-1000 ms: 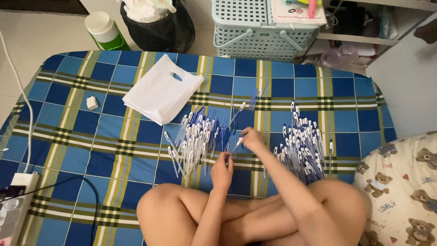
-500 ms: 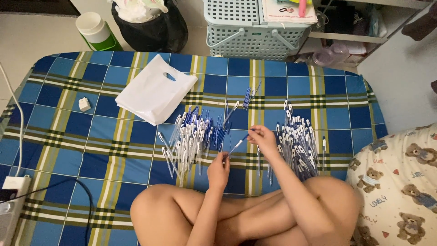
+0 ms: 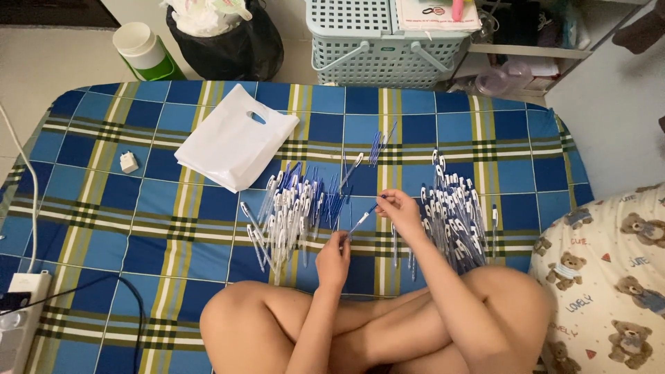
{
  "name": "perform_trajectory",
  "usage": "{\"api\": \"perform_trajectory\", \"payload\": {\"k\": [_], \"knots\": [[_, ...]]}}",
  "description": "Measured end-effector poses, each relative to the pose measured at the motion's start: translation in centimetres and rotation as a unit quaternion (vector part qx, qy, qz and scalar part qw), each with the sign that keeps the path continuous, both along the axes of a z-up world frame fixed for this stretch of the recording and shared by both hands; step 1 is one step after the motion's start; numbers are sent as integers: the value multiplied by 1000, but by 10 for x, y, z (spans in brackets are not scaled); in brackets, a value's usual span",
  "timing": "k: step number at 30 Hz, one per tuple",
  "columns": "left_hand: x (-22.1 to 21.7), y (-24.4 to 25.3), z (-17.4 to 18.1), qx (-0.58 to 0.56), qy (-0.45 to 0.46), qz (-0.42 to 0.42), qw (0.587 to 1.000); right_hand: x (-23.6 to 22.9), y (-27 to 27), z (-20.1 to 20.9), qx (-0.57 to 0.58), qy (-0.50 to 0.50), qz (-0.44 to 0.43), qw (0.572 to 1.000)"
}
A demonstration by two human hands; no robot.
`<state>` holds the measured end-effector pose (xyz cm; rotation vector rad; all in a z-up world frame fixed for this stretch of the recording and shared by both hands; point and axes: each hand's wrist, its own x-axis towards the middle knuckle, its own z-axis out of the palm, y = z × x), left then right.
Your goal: Assembling pens by manually inserting ink refills into barrels and attaching caps.
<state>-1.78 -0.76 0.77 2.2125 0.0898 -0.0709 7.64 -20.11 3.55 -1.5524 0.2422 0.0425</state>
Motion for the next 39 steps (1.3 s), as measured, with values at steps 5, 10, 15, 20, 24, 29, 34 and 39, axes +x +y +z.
{"api": "perform_trajectory", "payload": {"k": [5,10,15,20,24,29,34,39], "knots": [[2,0,-3,7,4,2,1000,-3,3,7,-15,-9,5,1000],[1,0,-2,4,2,-5,1000,-5,5,3,-39,-18,23,999],[2,0,-4,2,-9,0,1000,-4,6,4,2,31,20,999],[2,0,-10,24,-5,5,1000,-5,5,4,9,67,21,998],[2,-1,-12,30,-6,11,999,-4,4,2,1,91,44,995],[2,-1,-10,29,-9,15,999,-4,-3,-3,10,84,69,994],[4,-1,-14,32,0,17,999,-4,-6,7,7,90,90,992],[2,-1,-16,4,1,4,1000,-4,-9,1,-47,125,105,985]]}}
